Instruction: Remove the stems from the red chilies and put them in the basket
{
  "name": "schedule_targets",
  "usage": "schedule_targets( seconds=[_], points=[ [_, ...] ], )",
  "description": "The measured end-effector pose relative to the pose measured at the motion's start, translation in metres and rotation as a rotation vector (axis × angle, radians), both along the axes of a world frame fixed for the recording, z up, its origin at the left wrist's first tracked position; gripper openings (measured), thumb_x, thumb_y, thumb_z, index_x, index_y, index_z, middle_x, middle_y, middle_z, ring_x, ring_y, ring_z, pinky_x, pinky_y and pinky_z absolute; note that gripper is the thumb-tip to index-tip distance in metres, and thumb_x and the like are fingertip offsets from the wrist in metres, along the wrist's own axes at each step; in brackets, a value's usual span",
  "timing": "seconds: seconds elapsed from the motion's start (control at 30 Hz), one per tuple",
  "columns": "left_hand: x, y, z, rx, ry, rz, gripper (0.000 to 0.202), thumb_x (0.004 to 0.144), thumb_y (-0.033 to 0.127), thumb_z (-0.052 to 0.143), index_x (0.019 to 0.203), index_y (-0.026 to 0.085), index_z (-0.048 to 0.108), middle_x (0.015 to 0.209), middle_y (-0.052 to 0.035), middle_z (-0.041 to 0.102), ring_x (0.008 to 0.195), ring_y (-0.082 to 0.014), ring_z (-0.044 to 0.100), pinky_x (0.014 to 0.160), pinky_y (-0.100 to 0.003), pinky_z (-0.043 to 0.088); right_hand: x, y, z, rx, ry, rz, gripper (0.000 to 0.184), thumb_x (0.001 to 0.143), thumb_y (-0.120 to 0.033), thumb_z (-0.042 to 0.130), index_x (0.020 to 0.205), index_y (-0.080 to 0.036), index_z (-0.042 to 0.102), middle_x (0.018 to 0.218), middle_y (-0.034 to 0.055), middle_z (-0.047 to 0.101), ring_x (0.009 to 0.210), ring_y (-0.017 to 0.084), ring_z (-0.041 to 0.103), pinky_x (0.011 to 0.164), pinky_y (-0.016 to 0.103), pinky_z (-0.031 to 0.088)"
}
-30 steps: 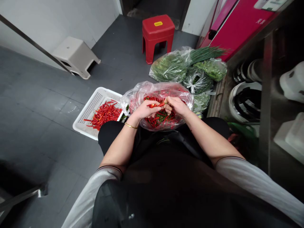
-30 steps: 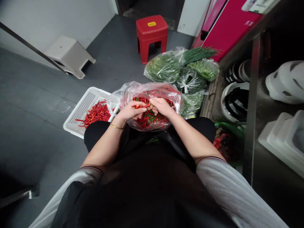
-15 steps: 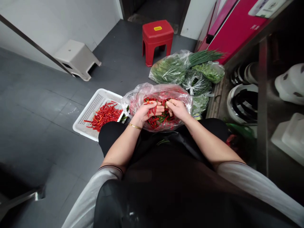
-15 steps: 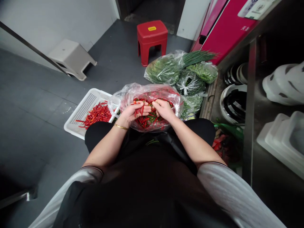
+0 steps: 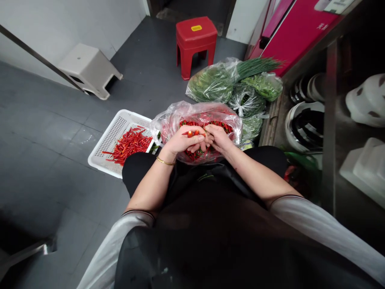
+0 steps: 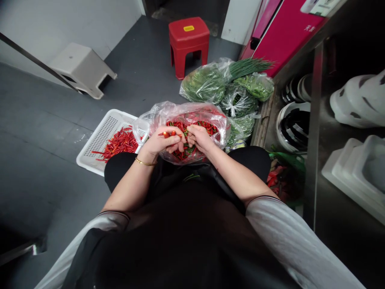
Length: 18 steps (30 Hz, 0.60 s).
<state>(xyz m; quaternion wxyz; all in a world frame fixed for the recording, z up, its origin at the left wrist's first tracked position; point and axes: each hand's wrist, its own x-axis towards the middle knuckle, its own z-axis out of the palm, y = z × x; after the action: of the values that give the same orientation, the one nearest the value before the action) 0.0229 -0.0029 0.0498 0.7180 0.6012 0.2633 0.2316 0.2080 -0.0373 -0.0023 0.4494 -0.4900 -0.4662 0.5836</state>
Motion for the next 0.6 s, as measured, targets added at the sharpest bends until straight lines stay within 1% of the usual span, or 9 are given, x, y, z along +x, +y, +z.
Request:
schedule_targets(
  seconds=[0.07,0.13,0.17,0.23,0.27,0.37,0.43,0.5,0.6],
  points=[
    [-0.003,0.006,-0.004,-0.056,-0.054,0.119,0.044,0.073,0.057,0.068,0.081,0.015,0.06,0.058,-0.0021,0.061,0.038,-0.0042,0.039,0.038,-0.02,0.026,0.01,0.003,-0.009,0.065,-0.398,0.021,0.042,0.089,-0.057,0.048,0.068,-0.021,0.046,0.053,-0.0044,0.041,0.047,0.011,0.043,0.05,0.024,0.042],
    [-0.004,0.015,-0.014,-0.097,-0.082,0.291,0.041,0.07,0.054,0.072,0.078,0.016,0.057,0.052,0.0035,0.051,0.038,-0.0027,0.034,0.038,-0.019,0.023,0.019,0.007,-0.017,0.161,-0.88,0.176,0.032,0.091,-0.047,0.049,0.08,-0.018,0.059,0.074,0.004,0.058,0.063,0.014,0.055,0.059,0.026,0.044],
    [-0.004,0.019,-0.02,-0.111,-0.072,0.366,0.039,0.067,0.05,0.075,0.075,0.016,0.056,0.05,0.0057,0.046,0.038,-0.0023,0.032,0.039,-0.018,0.021,0.021,0.01,-0.02,0.214,-1.081,0.276,0.028,0.092,-0.042,0.048,0.091,-0.019,0.064,0.09,0.0078,0.061,0.072,0.017,0.058,0.063,0.027,0.044],
    [-0.002,0.024,-0.033,-0.128,-0.009,0.47,0.037,0.061,0.04,0.08,0.069,0.016,0.053,0.048,0.0081,0.04,0.039,-0.0022,0.03,0.039,-0.019,0.019,0.02,0.016,-0.026,0.282,-1.356,0.428,0.031,0.096,-0.035,0.041,0.115,-0.024,0.063,0.114,0.0119,0.058,0.087,0.021,0.06,0.067,0.029,0.044],
    [0.0,0.025,-0.039,-0.137,0.031,0.506,0.036,0.059,0.036,0.081,0.067,0.016,0.052,0.047,0.0085,0.038,0.039,-0.0024,0.029,0.04,-0.019,0.019,0.017,0.021,-0.028,0.288,-1.442,0.474,0.035,0.098,-0.033,0.037,0.122,-0.026,0.06,0.121,0.0134,0.055,0.091,0.022,0.06,0.068,0.03,0.044],
    [0.005,0.025,-0.053,-0.15,0.134,0.575,0.029,0.063,0.031,0.076,0.064,0.016,0.051,0.047,0.0077,0.04,0.041,-0.004,0.031,0.042,-0.02,0.023,0.008,0.038,-0.028,0.256,-1.588,0.512,0.038,0.098,-0.032,0.034,0.121,-0.02,0.062,0.124,0.0181,0.052,0.098,0.027,0.059,0.071,0.033,0.044],
    [0.007,0.025,-0.059,-0.065,0.21,0.588,0.022,0.067,0.028,0.071,0.065,0.016,0.054,0.051,0.0049,0.047,0.046,-0.0066,0.039,0.048,-0.021,0.032,0.007,0.048,-0.02,0.267,-1.596,0.51,0.035,0.097,-0.03,0.038,0.115,-0.016,0.064,0.124,0.0201,0.052,0.1,0.028,0.058,0.073,0.034,0.044],
    [0.011,0.026,-0.062,0.15,0.314,0.56,0.014,0.067,0.024,0.07,0.069,0.016,0.06,0.063,0.0004,0.058,0.06,-0.0112,0.051,0.061,-0.024,0.042,0.01,0.053,-0.009,0.277,-1.541,0.518,0.031,0.095,-0.031,0.044,0.111,-0.014,0.064,0.121,0.0196,0.055,0.096,0.027,0.059,0.074,0.033,0.043],
    [0.021,0.024,-0.064,0.517,0.475,0.408,0.009,0.067,0.019,0.07,0.074,0.017,0.064,0.078,-0.005,0.063,0.079,-0.0176,0.057,0.077,-0.029,0.044,0.017,0.051,0.007,0.287,-1.376,0.477,0.024,0.091,-0.032,0.053,0.102,-0.015,0.064,0.104,0.0142,0.065,0.086,0.023,0.06,0.073,0.031,0.041]
  ],
)
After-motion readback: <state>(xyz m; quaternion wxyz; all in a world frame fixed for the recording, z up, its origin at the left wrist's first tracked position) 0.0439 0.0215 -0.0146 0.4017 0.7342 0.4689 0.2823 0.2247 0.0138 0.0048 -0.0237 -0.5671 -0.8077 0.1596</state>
